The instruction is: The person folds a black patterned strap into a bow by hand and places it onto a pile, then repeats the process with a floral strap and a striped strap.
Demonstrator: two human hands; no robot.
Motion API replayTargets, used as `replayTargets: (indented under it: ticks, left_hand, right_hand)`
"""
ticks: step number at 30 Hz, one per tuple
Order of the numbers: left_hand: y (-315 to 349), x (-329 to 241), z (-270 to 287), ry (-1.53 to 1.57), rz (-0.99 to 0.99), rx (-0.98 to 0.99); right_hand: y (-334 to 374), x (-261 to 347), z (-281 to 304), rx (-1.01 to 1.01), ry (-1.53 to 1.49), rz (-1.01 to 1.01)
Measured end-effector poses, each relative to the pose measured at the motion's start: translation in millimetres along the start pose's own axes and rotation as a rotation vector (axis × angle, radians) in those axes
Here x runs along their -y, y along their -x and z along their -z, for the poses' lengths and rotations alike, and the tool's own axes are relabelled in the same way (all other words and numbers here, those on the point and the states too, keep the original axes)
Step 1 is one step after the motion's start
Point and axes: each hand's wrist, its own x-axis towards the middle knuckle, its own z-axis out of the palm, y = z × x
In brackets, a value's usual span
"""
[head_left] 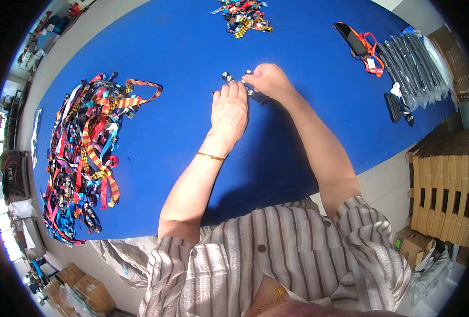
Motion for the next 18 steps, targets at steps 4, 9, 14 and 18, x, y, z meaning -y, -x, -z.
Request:
replayTargets:
  ticks: [4, 9, 14, 18]
  left_hand:
    - [1, 1, -1, 0.038, 0.014, 0.017]
    - [0, 1, 2, 0.081, 0.017, 0.029]
    - [1, -2, 6, 0.061, 0.012, 0.03]
    - [0, -2, 7, 0.029, 0.006, 0.039]
  right_hand:
    - [4, 1, -16, -0.19, -0.04, 0.192]
    - [10, 4, -24, -0.37, 0.123, 0.246]
    - [1, 4, -13, -0.273, 0.073, 0.134]
    - [3, 8, -5, -0.226, 0.073, 0.17]
